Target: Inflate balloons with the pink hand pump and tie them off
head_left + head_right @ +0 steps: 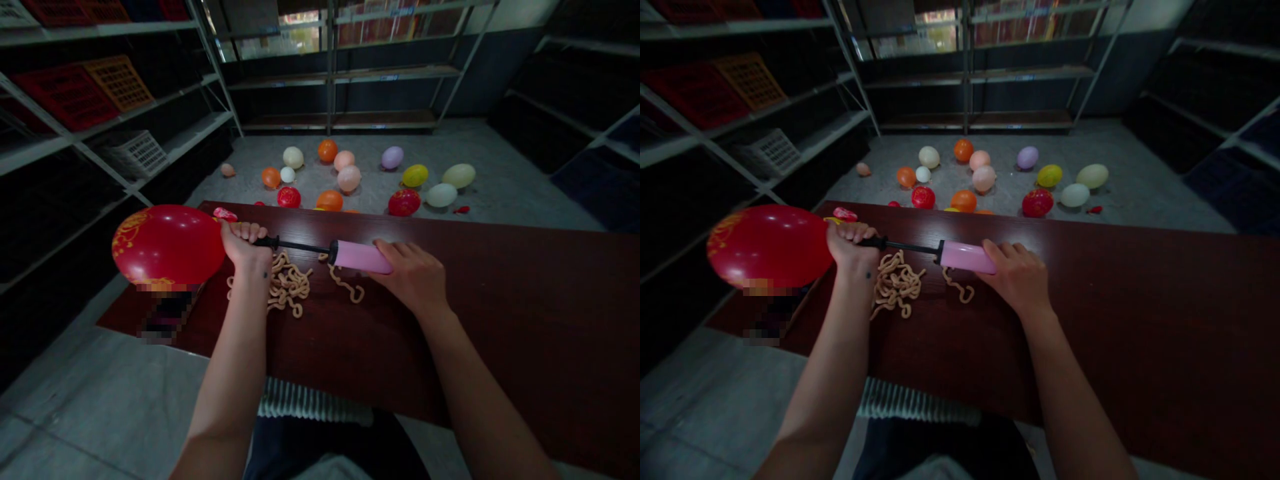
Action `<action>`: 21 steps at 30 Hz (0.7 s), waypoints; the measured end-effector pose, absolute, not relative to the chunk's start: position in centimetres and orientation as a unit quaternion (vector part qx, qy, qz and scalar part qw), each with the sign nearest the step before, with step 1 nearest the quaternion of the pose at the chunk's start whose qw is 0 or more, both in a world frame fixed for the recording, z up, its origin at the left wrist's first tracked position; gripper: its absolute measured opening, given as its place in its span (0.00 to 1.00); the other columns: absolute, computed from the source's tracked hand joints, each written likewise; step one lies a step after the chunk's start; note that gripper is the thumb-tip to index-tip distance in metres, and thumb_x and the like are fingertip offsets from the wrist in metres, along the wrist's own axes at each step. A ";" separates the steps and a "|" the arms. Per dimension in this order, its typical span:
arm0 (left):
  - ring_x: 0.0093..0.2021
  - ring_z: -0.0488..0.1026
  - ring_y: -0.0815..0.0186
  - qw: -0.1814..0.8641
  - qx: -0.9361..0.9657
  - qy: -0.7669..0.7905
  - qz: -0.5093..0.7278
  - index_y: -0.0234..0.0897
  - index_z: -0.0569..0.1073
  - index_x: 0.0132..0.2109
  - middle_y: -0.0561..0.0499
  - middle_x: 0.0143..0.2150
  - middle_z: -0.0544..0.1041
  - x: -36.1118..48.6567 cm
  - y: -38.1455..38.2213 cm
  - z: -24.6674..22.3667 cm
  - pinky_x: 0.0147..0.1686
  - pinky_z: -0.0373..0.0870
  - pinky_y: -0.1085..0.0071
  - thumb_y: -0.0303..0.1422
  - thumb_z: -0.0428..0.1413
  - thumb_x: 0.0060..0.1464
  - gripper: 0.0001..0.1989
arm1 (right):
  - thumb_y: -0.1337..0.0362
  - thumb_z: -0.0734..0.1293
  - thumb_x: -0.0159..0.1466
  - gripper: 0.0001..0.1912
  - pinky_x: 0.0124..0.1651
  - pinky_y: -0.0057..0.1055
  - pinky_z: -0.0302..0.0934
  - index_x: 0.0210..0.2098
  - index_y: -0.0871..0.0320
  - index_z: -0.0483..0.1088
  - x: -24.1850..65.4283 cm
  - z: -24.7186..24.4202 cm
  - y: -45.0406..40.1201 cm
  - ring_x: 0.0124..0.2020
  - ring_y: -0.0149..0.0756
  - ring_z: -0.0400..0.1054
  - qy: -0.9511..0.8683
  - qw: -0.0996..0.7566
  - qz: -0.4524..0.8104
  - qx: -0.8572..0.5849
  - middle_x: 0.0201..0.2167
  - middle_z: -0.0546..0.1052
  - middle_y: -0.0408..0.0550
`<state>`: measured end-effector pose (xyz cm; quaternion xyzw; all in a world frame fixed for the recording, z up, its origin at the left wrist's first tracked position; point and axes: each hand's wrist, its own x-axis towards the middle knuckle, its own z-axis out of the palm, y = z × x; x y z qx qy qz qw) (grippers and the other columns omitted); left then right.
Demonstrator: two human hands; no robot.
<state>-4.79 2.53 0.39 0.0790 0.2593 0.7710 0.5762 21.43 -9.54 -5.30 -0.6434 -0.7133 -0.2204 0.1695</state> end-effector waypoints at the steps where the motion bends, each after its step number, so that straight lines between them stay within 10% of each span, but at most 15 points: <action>1: 0.12 0.45 0.77 0.571 0.084 0.255 0.776 0.36 0.43 0.22 0.59 0.13 0.46 -5.0 2.5 0.5 0.15 0.45 0.77 0.38 0.39 0.69 0.26 | 0.48 0.66 0.62 0.24 0.35 0.32 0.51 0.51 0.56 0.72 21.7 -5.4 -9.5 0.36 0.39 0.68 -0.710 0.169 -0.220 -0.647 0.37 0.78 0.50; 21: 0.12 0.43 0.76 0.631 0.174 0.205 0.728 0.37 0.46 0.18 0.59 0.13 0.45 -0.8 -0.2 1.2 0.13 0.47 0.75 0.51 0.44 0.64 0.32 | 0.41 0.67 0.58 0.28 0.34 0.31 0.59 0.47 0.56 0.74 19.7 -5.5 -10.1 0.34 0.40 0.75 -0.730 0.234 -0.115 -0.631 0.37 0.81 0.47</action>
